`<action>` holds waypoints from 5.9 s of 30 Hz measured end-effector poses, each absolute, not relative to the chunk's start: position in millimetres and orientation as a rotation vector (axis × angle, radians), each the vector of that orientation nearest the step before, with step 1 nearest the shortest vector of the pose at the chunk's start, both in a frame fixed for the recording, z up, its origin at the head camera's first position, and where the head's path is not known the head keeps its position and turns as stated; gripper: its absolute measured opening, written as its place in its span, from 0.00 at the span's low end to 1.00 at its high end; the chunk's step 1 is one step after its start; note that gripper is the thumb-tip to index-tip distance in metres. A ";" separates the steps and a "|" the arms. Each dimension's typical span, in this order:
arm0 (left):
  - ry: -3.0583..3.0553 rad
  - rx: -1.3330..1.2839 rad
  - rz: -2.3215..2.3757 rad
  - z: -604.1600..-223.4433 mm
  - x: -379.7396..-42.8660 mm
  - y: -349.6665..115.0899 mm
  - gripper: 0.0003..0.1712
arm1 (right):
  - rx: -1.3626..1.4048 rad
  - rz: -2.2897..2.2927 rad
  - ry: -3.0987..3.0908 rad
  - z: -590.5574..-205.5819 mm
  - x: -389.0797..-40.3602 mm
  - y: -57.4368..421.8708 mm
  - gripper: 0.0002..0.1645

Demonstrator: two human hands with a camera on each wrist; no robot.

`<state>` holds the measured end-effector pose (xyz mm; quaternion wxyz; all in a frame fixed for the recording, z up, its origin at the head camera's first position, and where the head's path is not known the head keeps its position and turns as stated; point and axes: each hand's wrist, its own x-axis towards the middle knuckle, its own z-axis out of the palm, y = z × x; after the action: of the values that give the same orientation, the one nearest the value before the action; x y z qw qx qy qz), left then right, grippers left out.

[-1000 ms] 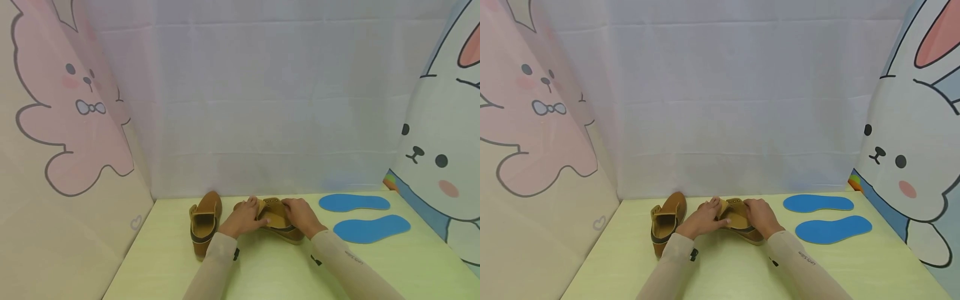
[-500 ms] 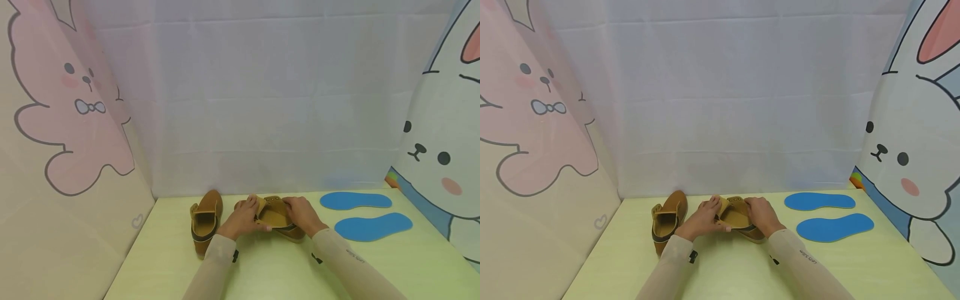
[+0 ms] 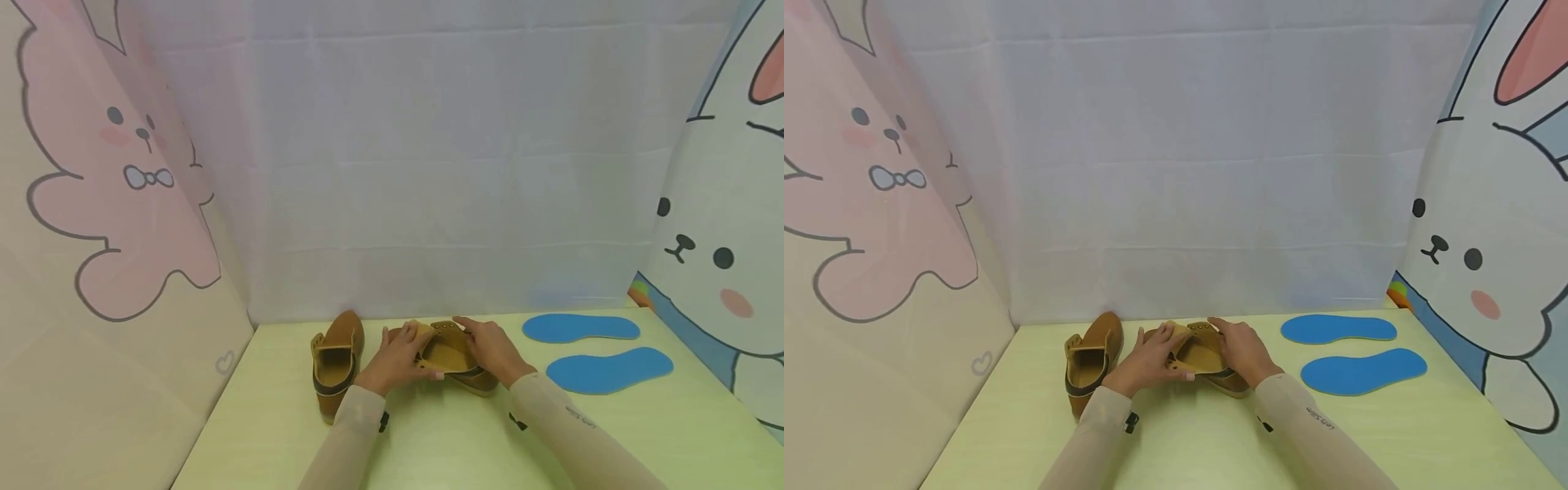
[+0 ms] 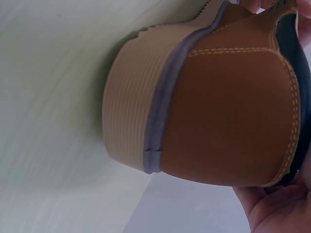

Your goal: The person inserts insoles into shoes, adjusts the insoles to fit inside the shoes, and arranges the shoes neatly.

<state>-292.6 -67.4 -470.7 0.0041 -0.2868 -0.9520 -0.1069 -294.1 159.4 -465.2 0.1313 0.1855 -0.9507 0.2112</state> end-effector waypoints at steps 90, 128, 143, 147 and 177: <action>-2.926 -0.934 -0.370 -480.6 -299.7 -64.5 0.58 | 0.807 0.686 -2.658 -438.8 -302.5 181.5 0.30; -2.943 -0.927 -0.381 -478.6 -292.6 -67.8 0.57 | 0.611 0.346 -2.832 -430.1 -318.7 358.6 0.44; -2.964 -0.936 -0.396 -478.4 -292.1 -67.3 0.57 | 0.511 0.362 -3.029 -467.2 -320.3 380.3 0.33; -2.955 -0.939 -0.383 -477.5 -291.9 -67.4 0.59 | 0.447 0.361 -3.114 -477.8 -324.1 386.2 0.30; -2.990 -0.924 -0.452 -475.9 -288.3 -65.0 0.59 | 0.671 0.213 -3.037 -504.0 -345.4 363.9 0.33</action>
<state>-288.3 -65.0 -475.9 -0.0100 -0.2922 -0.9456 -0.1429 -345.4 363.9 -504.0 0.0121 0.2153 -0.9741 0.0683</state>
